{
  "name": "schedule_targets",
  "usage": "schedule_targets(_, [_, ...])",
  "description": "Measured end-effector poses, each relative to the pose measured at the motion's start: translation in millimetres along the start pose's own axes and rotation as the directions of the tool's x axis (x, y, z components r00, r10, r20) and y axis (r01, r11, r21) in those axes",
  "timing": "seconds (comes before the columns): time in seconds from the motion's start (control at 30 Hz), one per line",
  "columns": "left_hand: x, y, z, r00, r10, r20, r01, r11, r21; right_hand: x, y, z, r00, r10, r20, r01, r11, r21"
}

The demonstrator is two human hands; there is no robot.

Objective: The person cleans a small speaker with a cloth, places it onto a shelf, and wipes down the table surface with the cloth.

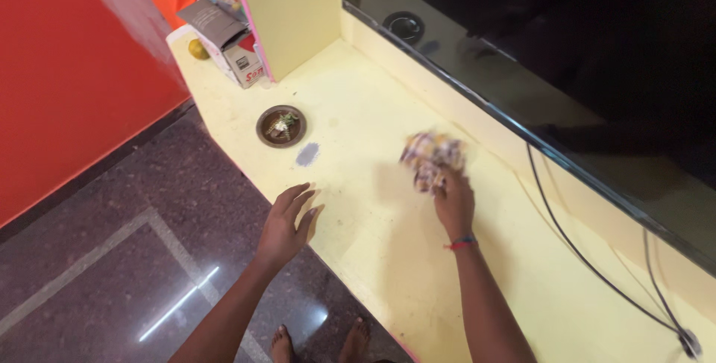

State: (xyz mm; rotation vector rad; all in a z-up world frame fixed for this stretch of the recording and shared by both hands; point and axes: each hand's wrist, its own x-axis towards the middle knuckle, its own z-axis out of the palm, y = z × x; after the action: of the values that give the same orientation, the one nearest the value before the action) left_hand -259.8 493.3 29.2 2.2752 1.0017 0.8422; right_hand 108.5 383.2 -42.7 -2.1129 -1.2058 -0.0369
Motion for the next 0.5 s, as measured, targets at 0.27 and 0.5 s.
schedule_targets(0.27, [33.2, -31.0, 15.7, 0.981, 0.161, 0.108, -0.187, 0.929, 0.32, 49.0, -25.5, 22.0, 0.961, -0.251, -0.114, 0.226, 0.954, -0.195])
schedule_targets(0.5, [45.1, -74.3, 6.9, 0.822, -0.465, 0.328, 0.547, 0.806, -0.226, -23.9, -139.5, 60.8, 0.924, -0.325, 0.203, 0.307, 0.944, 0.117])
